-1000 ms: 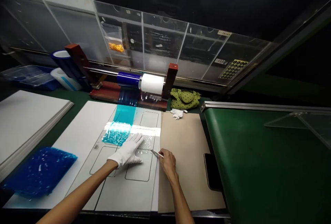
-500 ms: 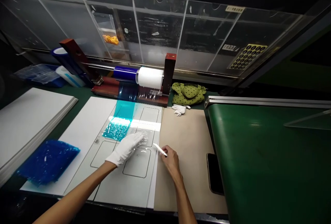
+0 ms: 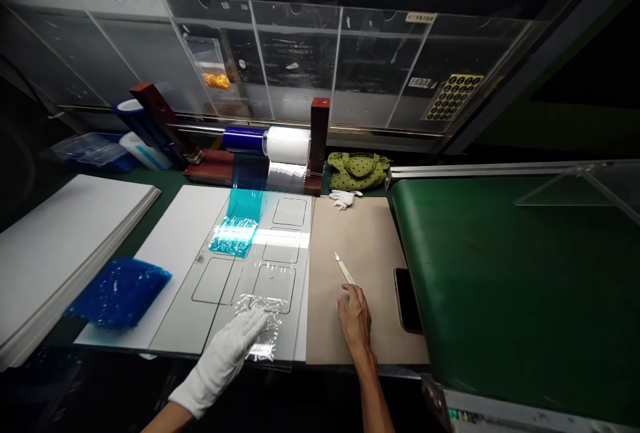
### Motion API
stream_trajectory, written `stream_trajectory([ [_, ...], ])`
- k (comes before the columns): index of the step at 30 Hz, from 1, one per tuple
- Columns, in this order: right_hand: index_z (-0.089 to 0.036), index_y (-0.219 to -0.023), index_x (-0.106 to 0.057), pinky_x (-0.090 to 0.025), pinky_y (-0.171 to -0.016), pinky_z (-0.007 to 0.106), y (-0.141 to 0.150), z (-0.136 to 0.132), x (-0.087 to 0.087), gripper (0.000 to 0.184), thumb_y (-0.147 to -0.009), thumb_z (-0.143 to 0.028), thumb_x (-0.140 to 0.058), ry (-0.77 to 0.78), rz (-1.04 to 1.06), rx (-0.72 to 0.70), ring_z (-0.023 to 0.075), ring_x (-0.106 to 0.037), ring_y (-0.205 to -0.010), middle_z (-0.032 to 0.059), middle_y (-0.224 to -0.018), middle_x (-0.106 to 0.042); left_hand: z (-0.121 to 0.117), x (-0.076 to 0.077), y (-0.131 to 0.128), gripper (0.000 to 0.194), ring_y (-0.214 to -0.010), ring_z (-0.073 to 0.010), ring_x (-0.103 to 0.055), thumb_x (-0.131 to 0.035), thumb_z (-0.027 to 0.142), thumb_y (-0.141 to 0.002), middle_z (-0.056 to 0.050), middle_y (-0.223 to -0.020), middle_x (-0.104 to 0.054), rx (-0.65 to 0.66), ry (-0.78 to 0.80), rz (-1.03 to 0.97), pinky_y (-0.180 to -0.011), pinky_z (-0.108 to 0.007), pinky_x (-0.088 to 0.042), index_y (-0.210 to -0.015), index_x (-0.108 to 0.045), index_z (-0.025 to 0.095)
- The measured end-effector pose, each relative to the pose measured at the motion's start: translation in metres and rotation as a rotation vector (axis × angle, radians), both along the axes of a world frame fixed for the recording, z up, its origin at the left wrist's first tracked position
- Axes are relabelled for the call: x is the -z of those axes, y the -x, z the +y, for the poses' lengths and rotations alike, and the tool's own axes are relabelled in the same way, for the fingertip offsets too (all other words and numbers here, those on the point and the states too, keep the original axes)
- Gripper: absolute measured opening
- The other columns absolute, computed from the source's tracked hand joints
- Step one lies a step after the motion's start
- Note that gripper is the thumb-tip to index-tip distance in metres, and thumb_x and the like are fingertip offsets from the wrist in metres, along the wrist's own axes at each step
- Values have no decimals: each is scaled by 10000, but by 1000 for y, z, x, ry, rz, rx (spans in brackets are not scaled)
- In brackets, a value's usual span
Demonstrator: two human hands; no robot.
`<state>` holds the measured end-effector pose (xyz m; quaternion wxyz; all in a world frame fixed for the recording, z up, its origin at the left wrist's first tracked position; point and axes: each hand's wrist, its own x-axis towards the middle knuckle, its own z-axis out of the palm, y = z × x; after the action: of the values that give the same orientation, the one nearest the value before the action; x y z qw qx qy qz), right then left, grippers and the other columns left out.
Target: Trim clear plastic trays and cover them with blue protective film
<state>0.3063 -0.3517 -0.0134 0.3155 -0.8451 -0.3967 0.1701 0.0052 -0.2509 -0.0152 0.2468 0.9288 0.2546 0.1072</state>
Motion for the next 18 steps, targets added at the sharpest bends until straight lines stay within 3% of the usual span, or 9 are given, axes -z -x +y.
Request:
stream_trajectory([
  [4,-176,-1046,-579,-494,-822,380,29,-30,-5,319,-804,-260,-388,8,6,-18,238,-596,-989,97,-1107,-591,-26,16,17,760,-1228,-177,-491,-291,-102,-736,-46,-1361,-509,69,-337,88,-980,-357,-492,-1420,-288,227],
  [9,-182,-1041,-587,-469,-887,370,69,-68,-28,290,-828,-238,-399,46,103,-84,221,-597,-994,92,-1072,-608,-41,17,26,607,-1248,-215,-472,-406,27,-809,-78,-1370,-498,97,-397,97,-1002,-374,-462,-1390,-354,194],
  [11,-181,-1026,-606,-456,-909,373,84,-81,-53,270,-832,-262,-435,91,211,-143,223,-598,-999,89,-1051,-629,-44,13,29,605,-1293,-229,-415,-501,147,-821,-83,-1412,-447,111,-381,90,-1054,-386,-400,-1401,-338,200],
  [13,-188,-1031,-627,-449,-922,376,100,-96,-90,271,-833,-312,-488,124,372,-253,228,-598,-1013,83,-1055,-646,-47,9,31,673,-1331,-259,-353,-582,289,-799,-104,-1445,-395,105,-363,86,-1093,-418,-331,-1412,-321,198],
  [16,-265,-1158,-598,-430,-959,374,124,-126,-154,387,-830,-460,-538,34,622,-525,237,-552,-1127,59,-1205,-602,-55,3,34,734,-1375,-306,-249,-570,413,-810,-153,-1484,-305,59,-349,70,-1122,-489,-223,-1435,-274,167],
  [18,-335,-1198,-571,-431,-961,372,139,-148,-189,499,-760,-575,-590,-7,676,-764,263,-516,-1187,38,-1273,-570,-62,-3,36,741,-1391,-317,-195,-521,438,-841,-180,-1497,-256,15,-355,44,-1128,-510,-169,-1448,-228,131],
])
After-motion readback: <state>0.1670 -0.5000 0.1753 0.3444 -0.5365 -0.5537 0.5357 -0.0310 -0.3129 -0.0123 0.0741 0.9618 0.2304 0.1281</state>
